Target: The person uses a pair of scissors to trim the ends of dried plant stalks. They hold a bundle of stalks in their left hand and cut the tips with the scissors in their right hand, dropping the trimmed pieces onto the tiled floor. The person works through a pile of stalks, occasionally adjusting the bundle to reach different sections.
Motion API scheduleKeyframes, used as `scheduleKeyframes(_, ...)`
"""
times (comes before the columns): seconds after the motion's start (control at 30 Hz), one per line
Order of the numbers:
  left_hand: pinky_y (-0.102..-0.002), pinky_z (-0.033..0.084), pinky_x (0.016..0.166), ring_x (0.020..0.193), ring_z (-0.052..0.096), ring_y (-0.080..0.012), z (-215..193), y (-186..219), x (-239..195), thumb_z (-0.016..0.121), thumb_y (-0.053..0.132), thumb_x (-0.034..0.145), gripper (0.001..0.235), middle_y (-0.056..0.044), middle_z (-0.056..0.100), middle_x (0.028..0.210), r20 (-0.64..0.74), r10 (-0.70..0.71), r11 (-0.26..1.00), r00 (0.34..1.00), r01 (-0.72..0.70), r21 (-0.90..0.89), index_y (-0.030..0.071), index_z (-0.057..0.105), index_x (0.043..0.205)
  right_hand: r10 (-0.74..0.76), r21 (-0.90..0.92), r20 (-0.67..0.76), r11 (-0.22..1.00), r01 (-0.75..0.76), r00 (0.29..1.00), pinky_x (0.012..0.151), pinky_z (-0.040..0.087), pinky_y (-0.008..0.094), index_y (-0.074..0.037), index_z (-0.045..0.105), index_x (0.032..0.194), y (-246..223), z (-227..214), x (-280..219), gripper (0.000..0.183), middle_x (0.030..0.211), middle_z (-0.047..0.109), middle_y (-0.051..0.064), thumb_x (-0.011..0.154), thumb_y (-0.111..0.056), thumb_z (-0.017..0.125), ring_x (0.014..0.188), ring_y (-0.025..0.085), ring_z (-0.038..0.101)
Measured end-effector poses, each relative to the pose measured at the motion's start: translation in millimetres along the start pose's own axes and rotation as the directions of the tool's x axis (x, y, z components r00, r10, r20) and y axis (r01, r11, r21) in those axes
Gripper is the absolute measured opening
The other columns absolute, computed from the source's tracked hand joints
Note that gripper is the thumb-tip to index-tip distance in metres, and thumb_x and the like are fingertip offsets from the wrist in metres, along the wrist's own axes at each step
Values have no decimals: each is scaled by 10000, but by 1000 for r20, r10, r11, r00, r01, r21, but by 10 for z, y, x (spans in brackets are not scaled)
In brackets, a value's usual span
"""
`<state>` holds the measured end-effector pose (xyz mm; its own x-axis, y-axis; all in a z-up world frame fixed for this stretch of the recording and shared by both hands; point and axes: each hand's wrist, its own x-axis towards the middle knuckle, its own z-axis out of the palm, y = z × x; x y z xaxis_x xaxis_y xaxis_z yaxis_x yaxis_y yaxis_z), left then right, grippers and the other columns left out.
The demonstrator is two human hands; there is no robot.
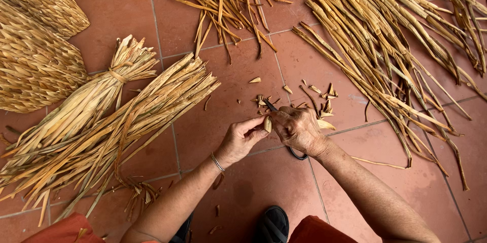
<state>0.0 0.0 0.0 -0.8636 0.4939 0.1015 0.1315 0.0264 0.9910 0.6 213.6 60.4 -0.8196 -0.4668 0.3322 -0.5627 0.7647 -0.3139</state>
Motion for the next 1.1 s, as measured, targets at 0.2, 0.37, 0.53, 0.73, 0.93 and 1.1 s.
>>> scheduleKeyframes(0.2,-338,615,807,968,716,-268,108,315,-29,656,44,994,288,-146,707,1049,-70,386,869,920,-337,363,-40,626,1267,-77,54,-91,995,82,993,547,562,345,-27,742,987,-80,-83,25,291,830,727,81,759,-191,817,663,226,709)
scheduleKeyframes(0.37,-387,578,712,831,693,-301,58,322,-32,658,32,990,75,-152,681,890,-73,371,833,926,-297,466,-31,645,1029,29,88,18,996,-30,999,549,565,352,-49,759,973,-128,-26,-43,165,785,738,60,809,-70,770,650,218,720)
scheduleKeyframes(0.53,-364,582,687,771,694,-247,-59,223,133,637,65,997,42,-106,686,834,-29,415,754,909,-326,571,25,644,988,-46,118,-33,992,50,998,632,601,327,-72,749,994,-24,76,-65,128,900,762,72,866,-62,746,751,218,751)
scheduleKeyframes(0.73,-361,544,534,560,584,-164,-523,520,338,585,235,1030,169,-30,640,695,100,-272,727,957,137,673,163,672,1156,174,427,194,871,-243,965,725,635,293,-95,758,1107,311,-35,68,217,975,777,48,895,-139,758,828,152,743)
scheduleKeyframes(0.93,-356,540,638,646,582,-152,-1404,442,317,594,289,1073,249,-54,611,705,148,-277,644,949,70,762,107,724,963,305,519,383,710,-476,872,754,604,286,-130,750,1068,407,-211,276,200,888,761,2,881,-194,777,828,87,713)
scheduleKeyframes(1.1,-377,550,777,845,630,-161,-1853,443,204,694,243,946,151,-20,667,863,128,-71,609,989,-59,791,104,724,894,358,311,393,815,-489,847,679,553,359,-163,815,1056,189,-150,484,239,721,722,47,1004,-344,667,670,181,628)
